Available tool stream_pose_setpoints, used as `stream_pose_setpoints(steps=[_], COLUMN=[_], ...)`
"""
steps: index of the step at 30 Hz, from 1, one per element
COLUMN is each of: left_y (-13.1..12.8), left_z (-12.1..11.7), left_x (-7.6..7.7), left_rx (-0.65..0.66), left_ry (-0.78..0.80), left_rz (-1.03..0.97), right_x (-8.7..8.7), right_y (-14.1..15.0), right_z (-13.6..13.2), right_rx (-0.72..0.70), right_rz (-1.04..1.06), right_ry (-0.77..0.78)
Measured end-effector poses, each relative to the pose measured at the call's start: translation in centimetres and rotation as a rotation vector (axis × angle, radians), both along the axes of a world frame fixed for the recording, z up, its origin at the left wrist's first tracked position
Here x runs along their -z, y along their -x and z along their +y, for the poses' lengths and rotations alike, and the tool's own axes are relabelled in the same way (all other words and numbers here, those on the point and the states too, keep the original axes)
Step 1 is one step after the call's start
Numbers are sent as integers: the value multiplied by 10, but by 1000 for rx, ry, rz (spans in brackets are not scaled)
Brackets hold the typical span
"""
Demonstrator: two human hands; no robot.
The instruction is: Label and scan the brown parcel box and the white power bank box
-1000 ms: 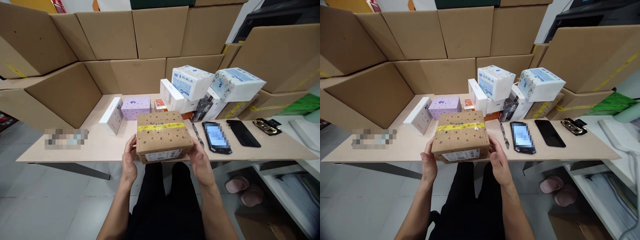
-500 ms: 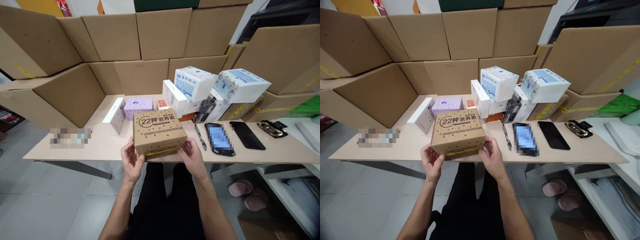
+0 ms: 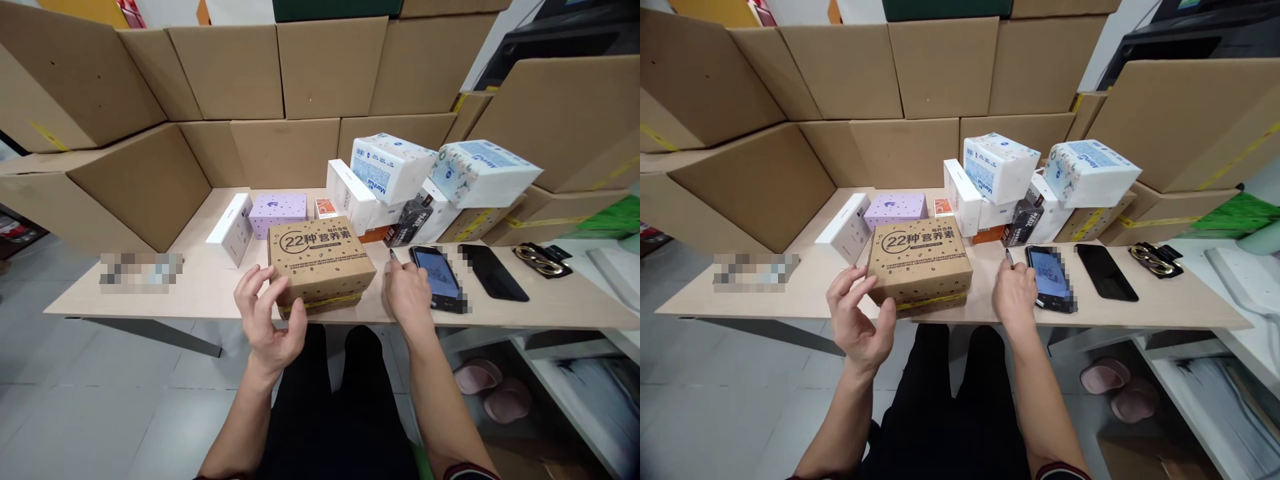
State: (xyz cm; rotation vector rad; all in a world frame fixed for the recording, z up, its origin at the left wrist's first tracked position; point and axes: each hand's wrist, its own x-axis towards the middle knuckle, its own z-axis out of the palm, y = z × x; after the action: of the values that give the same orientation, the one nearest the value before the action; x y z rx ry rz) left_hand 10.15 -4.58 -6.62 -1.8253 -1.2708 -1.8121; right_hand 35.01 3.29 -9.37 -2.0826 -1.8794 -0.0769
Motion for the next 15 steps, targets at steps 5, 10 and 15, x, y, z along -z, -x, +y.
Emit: stream_pose_setpoints(steps=[5,10,15], left_y=[-22,-40,-47], left_z=[-6,-2,4], left_x=[-22,-24,-23], left_rx=[-35,-46,-206], left_ry=[9,96,91], left_rz=[174,294,431], right_x=[-9,-5,6], right_y=[1,-13,-18], right_z=[4,2,-17], right_rx=[43,-17,-195], right_rz=[42,168,972], right_ry=[91,122,-24])
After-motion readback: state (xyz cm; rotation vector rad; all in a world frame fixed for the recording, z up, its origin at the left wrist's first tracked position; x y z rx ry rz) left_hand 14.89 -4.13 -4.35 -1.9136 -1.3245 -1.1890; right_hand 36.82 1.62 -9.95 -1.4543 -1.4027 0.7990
